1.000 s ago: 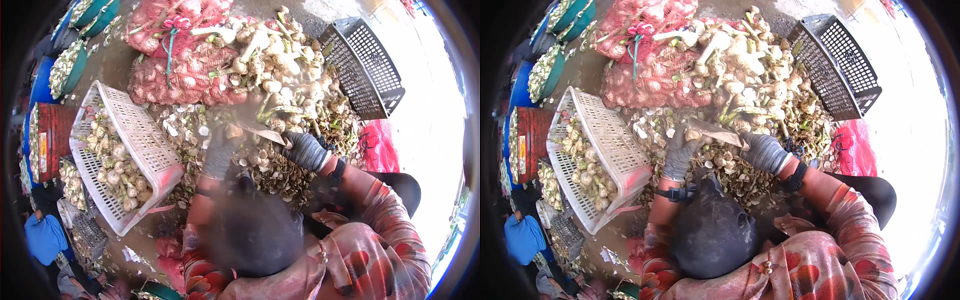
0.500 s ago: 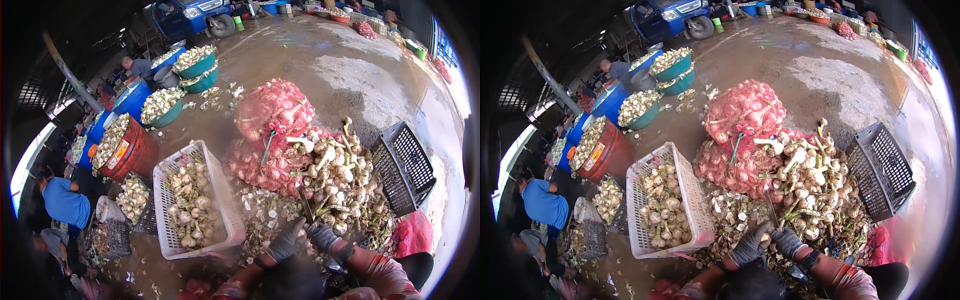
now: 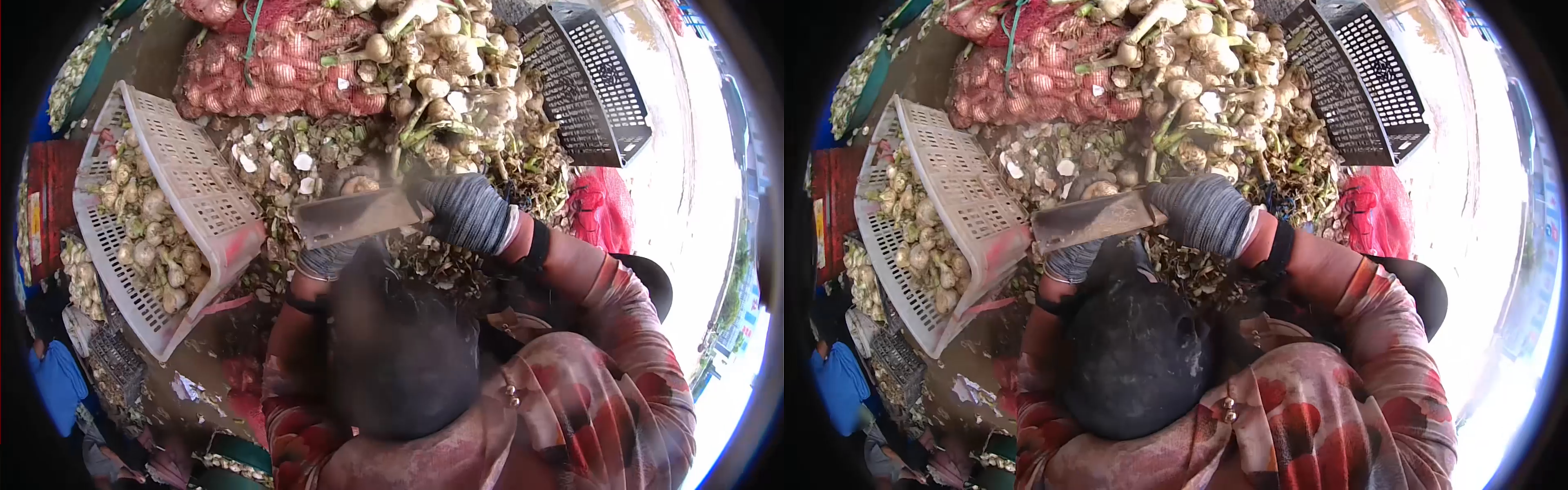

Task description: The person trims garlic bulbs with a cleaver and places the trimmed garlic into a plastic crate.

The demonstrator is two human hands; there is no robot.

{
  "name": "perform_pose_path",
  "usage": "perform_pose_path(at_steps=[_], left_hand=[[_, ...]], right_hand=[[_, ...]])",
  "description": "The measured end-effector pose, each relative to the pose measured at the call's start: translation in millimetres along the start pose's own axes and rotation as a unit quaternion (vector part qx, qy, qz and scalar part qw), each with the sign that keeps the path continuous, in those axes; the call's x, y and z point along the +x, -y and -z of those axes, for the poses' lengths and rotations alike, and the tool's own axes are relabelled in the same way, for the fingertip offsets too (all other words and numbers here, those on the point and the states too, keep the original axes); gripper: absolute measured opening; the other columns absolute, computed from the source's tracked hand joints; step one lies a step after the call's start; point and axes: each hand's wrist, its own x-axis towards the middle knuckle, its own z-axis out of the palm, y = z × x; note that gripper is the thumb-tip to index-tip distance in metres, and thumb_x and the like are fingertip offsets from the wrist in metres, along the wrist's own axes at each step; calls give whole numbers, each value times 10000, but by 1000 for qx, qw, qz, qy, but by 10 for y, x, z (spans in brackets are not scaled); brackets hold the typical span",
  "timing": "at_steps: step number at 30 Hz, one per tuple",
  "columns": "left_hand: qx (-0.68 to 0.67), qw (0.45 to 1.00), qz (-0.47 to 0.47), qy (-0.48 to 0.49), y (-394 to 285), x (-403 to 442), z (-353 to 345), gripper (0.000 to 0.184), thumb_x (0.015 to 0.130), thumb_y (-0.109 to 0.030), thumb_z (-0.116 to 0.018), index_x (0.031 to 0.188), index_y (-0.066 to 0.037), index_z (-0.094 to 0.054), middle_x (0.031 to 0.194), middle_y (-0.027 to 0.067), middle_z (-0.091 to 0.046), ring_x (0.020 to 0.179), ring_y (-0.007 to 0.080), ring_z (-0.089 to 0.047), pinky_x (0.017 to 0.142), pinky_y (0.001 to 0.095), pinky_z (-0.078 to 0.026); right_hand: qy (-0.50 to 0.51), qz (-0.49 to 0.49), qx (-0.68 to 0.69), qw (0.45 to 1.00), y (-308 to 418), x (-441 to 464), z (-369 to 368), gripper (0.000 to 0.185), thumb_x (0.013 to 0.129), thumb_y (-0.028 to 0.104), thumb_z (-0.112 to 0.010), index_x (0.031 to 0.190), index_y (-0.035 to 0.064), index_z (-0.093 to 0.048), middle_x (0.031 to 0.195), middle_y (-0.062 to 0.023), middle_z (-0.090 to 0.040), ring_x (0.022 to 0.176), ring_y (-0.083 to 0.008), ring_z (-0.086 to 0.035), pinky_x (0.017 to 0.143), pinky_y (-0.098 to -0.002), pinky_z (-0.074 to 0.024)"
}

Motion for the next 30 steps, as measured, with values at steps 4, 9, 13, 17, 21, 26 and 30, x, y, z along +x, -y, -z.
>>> perform_pose_path(at_steps=[4, 9, 13, 17, 21, 26, 30], left_hand=[[5, 1000, -14, 18, 386, -181, 55, 474, 945, -342, -580, 1322, -63, -513, 1228, 91, -608, 1138, 200, -575, 981, 332, -454], [57, 998, -23, -4, 483, -288, 32, 430, 925, -293, -603, 1279, -60, -531, 1193, 92, -615, 1104, 208, -585, 943, 334, -471], [89, 996, -20, -9, 455, -338, -2, 396, 909, -253, -621, 1244, -57, -546, 1165, 92, -621, 1076, 215, -594, 913, 336, -485], [161, 986, -34, 2, 425, -360, -50, 364, 892, -214, -639, 1209, -54, -560, 1137, 93, -626, 1049, 221, -603, 883, 338, -499], [235, 965, -114, 32, 159, -291, -67, 376, 856, -133, -667, 1193, -41, -530, 1075, 91, -625, 972, 206, -612, 823, 314, -516], [-110, 972, 97, -184, -876, -344, 281, 429, 801, -70, -708, 1168, -49, -487, 927, 35, -576, 737, 120, -587, 683, 293, -530], [-503, 842, -146, -130, -1047, -474, 1098, 590, 934, -327, -595, 1352, 38, -394, 1169, 199, -585, 849, 221, -622, 827, 370, -557]], right_hand=[[4, 8, -7, 1000, -32, -38, -60, 322, 754, 209, -672, 1053, 109, -611, 784, -149, -652, 742, -358, -656, 622, -456, -506], [51, -4, -4, 999, 78, -49, 20, 197, 760, 153, -621, 948, 102, -648, 813, -139, -669, 816, -341, -677, 643, -446, -523], [85, -30, -11, 996, 9, -66, -66, 225, 760, 138, -606, 980, 100, -632, 806, -143, -673, 794, -347, -678, 633, -451, -521], [83, -38, -20, 996, -158, -126, -188, 273, 763, 143, -599, 1032, 92, -595, 771, -157, -668, 743, -363, -674, 620, -461, -517], [71, -49, -25, 996, -296, -188, -336, 306, 755, 160, -606, 1051, 88, -576, 736, -170, -654, 714, -378, -665, 618, -476, -510], [147, -293, 2, 945, -955, -366, -455, 338, 911, 367, -549, 996, 45, -611, 800, -202, -674, 771, -373, -669, 673, -447, -518], [35, -266, 25, 963, -1008, -575, -476, 406, 909, 436, -563, 1018, 50, -621, 700, -161, -669, 696, -329, -685, 666, -429, -530]])
